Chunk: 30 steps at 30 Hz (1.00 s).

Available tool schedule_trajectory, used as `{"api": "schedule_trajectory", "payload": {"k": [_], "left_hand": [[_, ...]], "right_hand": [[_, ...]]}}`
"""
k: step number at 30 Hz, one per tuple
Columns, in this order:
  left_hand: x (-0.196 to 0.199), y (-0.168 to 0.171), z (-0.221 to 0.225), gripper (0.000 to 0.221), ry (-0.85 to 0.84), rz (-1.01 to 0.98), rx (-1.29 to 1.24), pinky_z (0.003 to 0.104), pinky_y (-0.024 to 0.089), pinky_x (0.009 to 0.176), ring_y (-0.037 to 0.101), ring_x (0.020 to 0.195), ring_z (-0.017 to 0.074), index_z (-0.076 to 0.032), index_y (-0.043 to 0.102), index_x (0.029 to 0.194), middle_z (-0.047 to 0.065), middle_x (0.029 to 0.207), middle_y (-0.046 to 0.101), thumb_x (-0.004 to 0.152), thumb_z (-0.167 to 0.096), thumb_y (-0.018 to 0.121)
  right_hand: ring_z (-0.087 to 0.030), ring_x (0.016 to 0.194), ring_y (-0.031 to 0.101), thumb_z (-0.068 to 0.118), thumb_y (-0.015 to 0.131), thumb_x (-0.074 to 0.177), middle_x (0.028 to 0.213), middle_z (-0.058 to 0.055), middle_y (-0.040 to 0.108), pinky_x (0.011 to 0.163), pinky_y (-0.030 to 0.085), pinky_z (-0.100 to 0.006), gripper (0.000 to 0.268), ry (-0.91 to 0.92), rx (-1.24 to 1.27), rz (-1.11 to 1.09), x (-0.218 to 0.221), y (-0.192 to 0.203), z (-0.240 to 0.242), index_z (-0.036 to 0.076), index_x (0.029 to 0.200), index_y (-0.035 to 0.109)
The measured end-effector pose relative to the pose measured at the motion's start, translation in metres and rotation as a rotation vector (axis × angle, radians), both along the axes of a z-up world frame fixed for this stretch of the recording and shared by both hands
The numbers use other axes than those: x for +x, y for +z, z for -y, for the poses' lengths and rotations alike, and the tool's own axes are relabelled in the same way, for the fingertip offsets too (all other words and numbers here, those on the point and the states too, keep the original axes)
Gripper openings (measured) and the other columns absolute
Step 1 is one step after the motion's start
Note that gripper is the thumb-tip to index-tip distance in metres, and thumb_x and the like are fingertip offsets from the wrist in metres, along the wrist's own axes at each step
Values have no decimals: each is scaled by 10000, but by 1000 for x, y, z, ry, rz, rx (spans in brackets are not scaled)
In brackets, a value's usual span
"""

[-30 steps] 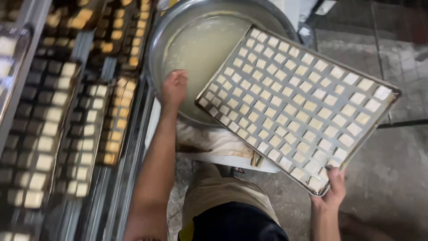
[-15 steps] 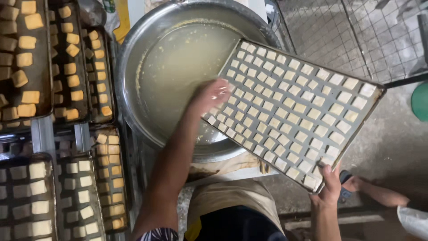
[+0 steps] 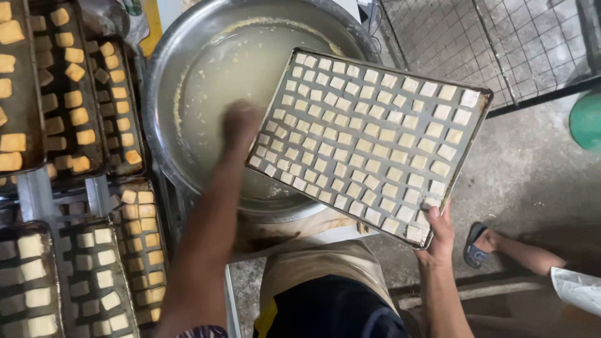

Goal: The person dips pieces of dough into a large bowl of liquid and then arranges them onto a metal baking tray, before placing the full tray onto a large cooling rack.

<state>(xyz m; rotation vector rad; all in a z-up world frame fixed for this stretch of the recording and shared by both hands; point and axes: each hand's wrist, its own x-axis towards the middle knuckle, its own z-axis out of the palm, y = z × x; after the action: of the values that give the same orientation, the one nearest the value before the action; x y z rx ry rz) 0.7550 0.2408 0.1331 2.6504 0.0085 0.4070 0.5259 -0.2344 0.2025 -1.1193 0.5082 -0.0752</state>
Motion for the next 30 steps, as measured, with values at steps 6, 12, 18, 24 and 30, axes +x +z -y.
{"api": "schedule_trajectory", "payload": {"k": [6,12,18,24,30], "left_hand": [[-18,-128,-125,377,785,-636,-514,518,564,654,759,834,303,-218,798,1152,73,921,736,975,-517,653],[-71,173,80,208,228,-820,-1467,270,617,632,743,718,151,-115,745,1001,51,862,764,1015,-289,633],[-80,151,233,395,-193,-969,-1454,470,679,853,787,988,322,-12,722,1237,233,1130,775,1075,-346,590],[-89,175,322,435,-599,-674,-843,488,654,850,801,988,338,-151,800,1046,103,950,816,1001,-510,557],[-38,184,258,255,-339,-357,-767,450,599,1016,773,1131,290,-237,791,1199,26,1193,796,1040,-204,595]], "right_hand": [[-446,1433,472,443,604,877,1686,-198,391,1193,371,-710,922,47,-8,30,-11,-22,38,394,1712,215],[-407,1498,466,377,584,914,1711,-154,398,1184,400,-688,860,94,-14,111,9,33,13,361,1702,242],[-387,1474,496,374,655,928,1697,-161,422,1183,426,-688,871,114,61,169,22,27,-2,331,1696,247],[-385,1377,571,320,730,937,1575,-187,526,1126,507,-661,892,70,137,132,36,-10,4,325,1708,282],[-423,1418,553,273,713,940,1612,-230,486,1107,507,-665,882,78,157,156,35,10,-11,296,1705,275]]}}
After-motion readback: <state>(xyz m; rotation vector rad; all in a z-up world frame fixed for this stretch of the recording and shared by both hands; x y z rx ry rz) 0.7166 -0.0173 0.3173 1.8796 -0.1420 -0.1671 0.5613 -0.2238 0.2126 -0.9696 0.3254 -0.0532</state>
